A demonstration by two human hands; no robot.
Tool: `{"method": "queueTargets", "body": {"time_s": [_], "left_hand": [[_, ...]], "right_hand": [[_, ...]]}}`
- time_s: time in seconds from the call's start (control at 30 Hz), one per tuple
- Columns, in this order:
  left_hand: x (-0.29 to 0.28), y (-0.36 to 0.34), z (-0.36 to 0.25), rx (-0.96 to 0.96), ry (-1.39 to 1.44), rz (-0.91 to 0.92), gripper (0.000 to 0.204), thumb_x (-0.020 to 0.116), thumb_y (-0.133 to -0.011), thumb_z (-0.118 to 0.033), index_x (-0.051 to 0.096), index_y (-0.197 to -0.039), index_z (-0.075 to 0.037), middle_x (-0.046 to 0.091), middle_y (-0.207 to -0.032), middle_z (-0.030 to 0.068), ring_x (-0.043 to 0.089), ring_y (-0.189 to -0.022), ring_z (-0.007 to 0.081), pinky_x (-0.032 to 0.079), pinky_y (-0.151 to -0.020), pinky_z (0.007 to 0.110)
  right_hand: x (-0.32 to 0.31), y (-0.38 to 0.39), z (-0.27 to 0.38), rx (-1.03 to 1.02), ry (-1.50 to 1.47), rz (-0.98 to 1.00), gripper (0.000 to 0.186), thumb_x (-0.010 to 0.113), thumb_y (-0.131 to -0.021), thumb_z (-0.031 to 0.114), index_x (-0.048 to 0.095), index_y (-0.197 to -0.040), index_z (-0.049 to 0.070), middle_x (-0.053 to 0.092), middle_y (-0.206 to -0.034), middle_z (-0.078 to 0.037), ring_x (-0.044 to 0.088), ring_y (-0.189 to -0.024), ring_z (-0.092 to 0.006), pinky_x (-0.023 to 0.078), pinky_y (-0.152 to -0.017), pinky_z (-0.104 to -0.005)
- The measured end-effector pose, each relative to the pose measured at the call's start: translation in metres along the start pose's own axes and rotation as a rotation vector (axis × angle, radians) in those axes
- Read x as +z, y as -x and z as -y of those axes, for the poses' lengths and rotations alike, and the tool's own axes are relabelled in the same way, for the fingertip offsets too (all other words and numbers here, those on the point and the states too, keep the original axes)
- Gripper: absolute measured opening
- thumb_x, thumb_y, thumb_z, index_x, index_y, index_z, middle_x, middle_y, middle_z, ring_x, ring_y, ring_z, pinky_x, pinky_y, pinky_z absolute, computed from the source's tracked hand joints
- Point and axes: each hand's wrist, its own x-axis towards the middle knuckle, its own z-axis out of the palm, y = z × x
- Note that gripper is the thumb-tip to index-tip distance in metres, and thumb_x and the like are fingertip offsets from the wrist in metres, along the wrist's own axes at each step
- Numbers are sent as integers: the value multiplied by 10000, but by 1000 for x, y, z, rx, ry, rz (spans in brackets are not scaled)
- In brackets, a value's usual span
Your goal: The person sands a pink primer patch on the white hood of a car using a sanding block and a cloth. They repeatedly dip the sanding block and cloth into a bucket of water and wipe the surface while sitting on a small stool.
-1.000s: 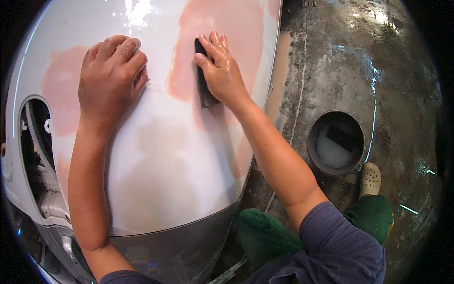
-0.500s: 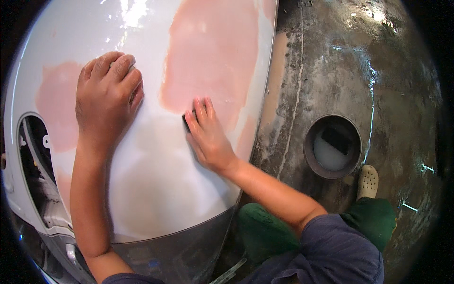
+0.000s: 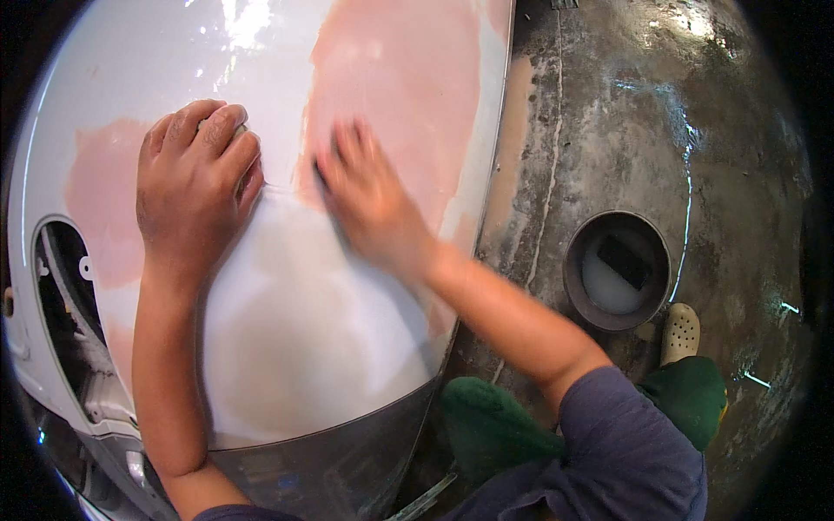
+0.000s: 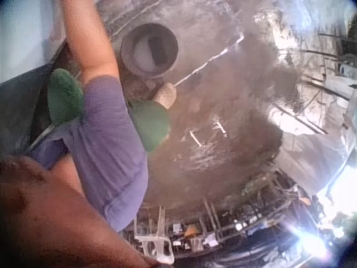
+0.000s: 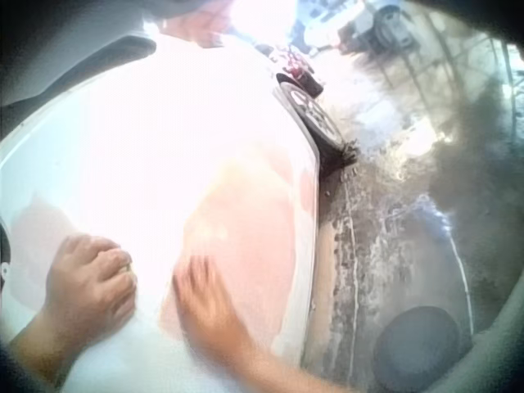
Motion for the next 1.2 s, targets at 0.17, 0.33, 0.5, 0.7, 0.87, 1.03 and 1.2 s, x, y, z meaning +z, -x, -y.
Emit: {"method": "queueTargets", "body": {"time_s": [0.17, 0.33, 0.5, 0.7, 0.87, 1.03, 1.2], "left_hand": [[-6, 3, 3, -17, 1, 26, 210, 841, -739, -108, 697, -891, -126, 713, -1136, 7, 638, -1192, 211, 499, -1033, 418], [-1, 6, 2, 4, 1, 49, 225, 830, -728, -90, 701, -907, -130, 707, -1123, 7, 634, -1187, 212, 494, -1033, 421], [-10, 0, -1, 3, 47, 81, 229, 815, -733, -84, 692, -922, -126, 692, -1093, 14, 636, -1163, 229, 487, -1032, 431], [-3, 2, 1, -8, 23, 71, 225, 826, -741, -108, 706, -929, -138, 691, -1100, -2, 625, -1173, 210, 476, -1045, 415], [-2, 4, 3, -12, 18, 66, 227, 829, -740, -119, 705, -930, -139, 688, -1112, -4, 620, -1185, 208, 476, -1052, 413], [-4, 2, 1, -16, 11, 47, 234, 830, -737, -118, 706, -936, -137, 681, -1120, 0, 616, -1192, 211, 476, -1052, 414], [-9, 4, 2, -32, 13, 48, 235, 830, -744, -122, 710, -946, -127, 681, -1125, 7, 617, -1199, 219, 477, -1051, 415]], "right_hand": [[0, -81, -47, -75, 59, 17, 486, 596, -998, 75, 516, -1447, -93, 444, -1560, -362, 380, -1470, -578, 261, -1269, -610], [-1, 28, 20, -28, 2, 86, 542, 671, -947, 72, 536, -1464, -25, 448, -1575, -350, 403, -1482, -556, 351, -1225, -606], [-10, -73, -59, -58, 116, 50, 562, 684, -982, 131, 497, -1477, -56, 408, -1618, -317, 331, -1536, -519, 289, -1278, -542], [-2, -79, -58, 155, -119, -96, 519, 722, -984, 234, 565, -1434, 29, 338, -1619, -382, 303, -1508, -592, 328, -1238, -564], [-8, -81, -4, 554, 58, -51, 486, 726, -995, 259, 649, -1445, 91, 442, -1534, -331, 469, -1371, -506, 412, -1156, -531], [16, -76, 1, 582, 104, -235, 489, 709, -1002, 226, 640, -1472, 113, 495, -1487, -281, 456, -1345, -458, 386, -1158, -523], [15, -65, 5, 605, -33, -233, 557, 733, -974, 225, 594, -1501, 110, 496, -1518, -196, 442, -1366, -416, 309, -1200, -556]]}}
